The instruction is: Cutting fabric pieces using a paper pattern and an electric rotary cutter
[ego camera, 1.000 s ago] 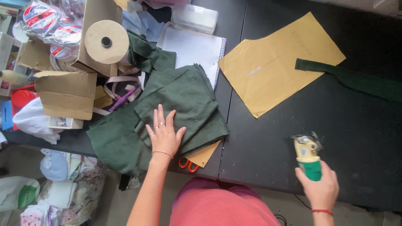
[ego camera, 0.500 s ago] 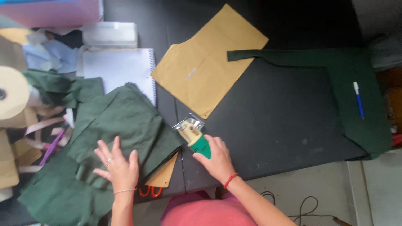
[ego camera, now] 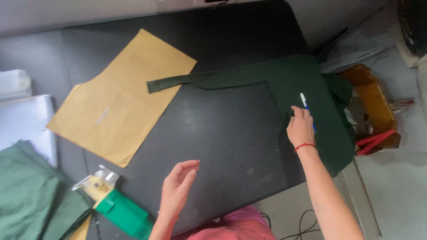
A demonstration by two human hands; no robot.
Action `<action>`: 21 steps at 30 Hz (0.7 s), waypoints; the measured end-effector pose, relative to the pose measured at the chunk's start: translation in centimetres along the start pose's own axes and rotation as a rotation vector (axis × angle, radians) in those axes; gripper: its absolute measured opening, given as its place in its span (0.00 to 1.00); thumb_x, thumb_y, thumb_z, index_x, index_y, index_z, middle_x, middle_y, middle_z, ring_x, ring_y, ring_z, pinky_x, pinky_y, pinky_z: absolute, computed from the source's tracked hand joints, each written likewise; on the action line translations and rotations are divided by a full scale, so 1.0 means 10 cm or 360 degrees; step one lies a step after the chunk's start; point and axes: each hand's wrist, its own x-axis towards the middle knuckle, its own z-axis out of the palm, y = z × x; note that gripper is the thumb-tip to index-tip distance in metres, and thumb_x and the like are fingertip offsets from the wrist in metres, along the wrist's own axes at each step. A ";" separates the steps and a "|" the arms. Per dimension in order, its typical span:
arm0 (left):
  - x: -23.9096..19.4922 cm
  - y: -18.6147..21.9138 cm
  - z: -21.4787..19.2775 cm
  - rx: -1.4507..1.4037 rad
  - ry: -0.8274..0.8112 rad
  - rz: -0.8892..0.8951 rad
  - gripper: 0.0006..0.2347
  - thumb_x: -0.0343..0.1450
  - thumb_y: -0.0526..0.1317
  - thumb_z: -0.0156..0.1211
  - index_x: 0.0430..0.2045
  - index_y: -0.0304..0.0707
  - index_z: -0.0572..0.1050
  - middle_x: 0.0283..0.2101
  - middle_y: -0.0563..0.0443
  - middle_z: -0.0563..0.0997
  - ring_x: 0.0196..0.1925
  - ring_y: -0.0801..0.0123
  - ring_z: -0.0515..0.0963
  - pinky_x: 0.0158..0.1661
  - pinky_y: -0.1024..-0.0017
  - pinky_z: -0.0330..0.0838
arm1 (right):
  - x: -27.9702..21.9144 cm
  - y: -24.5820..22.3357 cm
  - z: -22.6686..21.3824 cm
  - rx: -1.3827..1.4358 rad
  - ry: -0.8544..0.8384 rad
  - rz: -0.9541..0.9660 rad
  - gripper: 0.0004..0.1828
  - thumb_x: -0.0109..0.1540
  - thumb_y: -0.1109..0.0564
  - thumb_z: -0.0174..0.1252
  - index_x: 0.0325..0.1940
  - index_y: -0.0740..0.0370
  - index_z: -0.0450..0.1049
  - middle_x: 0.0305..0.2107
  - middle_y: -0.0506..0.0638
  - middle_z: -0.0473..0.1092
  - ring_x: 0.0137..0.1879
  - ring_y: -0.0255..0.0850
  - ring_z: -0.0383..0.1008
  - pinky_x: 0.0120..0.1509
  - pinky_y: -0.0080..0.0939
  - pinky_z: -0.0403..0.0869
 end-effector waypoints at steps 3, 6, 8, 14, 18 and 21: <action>0.41 0.26 0.94 -0.0173 -0.0037 -0.0524 0.15 0.60 0.36 0.54 0.40 0.41 0.71 0.47 0.54 0.76 0.48 0.75 0.73 0.47 0.76 0.64 | 0.53 0.71 0.13 -0.0151 0.0003 0.0020 0.18 0.55 0.63 0.47 0.50 0.63 0.62 0.39 0.64 0.59 0.44 0.62 0.61 0.43 0.57 0.67; 0.88 -0.01 1.69 -0.0863 -0.0329 -0.0605 0.21 0.66 0.34 0.45 0.54 0.31 0.54 0.59 0.39 0.58 0.61 0.54 0.56 0.54 0.56 0.52 | 0.84 1.29 0.48 -0.0223 0.0021 -0.0065 0.20 0.50 0.59 0.53 0.46 0.57 0.65 0.34 0.57 0.62 0.41 0.57 0.68 0.45 0.51 0.70; 1.08 0.04 2.15 -0.0916 -0.0320 -0.0656 0.22 0.66 0.35 0.45 0.55 0.33 0.52 0.60 0.42 0.57 0.62 0.57 0.54 0.55 0.58 0.51 | 0.93 1.48 0.53 -0.0095 -0.0106 -0.0021 0.20 0.49 0.58 0.52 0.46 0.55 0.64 0.33 0.56 0.63 0.41 0.57 0.68 0.45 0.52 0.69; 1.90 0.08 3.28 -0.0655 -0.0120 -0.0669 0.30 0.61 0.40 0.54 0.57 0.42 0.50 0.56 0.53 0.59 0.56 0.63 0.60 0.52 0.53 0.50 | 0.51 1.68 -0.14 0.0381 -0.0299 0.0303 0.18 0.47 0.54 0.52 0.41 0.53 0.68 0.24 0.51 0.66 0.38 0.51 0.69 0.44 0.49 0.67; 2.26 0.20 3.63 -0.0026 0.0056 -0.0718 0.38 0.52 0.56 0.62 0.53 0.36 0.57 0.56 0.41 0.62 0.59 0.53 0.58 0.54 0.50 0.52 | -0.34 2.02 -0.21 0.0266 -0.0199 0.0516 0.12 0.52 0.61 0.47 0.38 0.57 0.69 0.28 0.55 0.65 0.40 0.54 0.68 0.45 0.46 0.68; 2.40 0.36 3.59 -0.0418 0.0101 -0.0606 0.28 0.55 0.50 0.61 0.45 0.30 0.65 0.43 0.38 0.73 0.44 0.56 0.74 0.44 0.60 0.67 | -0.83 1.95 -0.35 0.0267 -0.0350 0.0873 0.20 0.50 0.54 0.52 0.46 0.53 0.65 0.38 0.55 0.62 0.46 0.55 0.67 0.48 0.49 0.68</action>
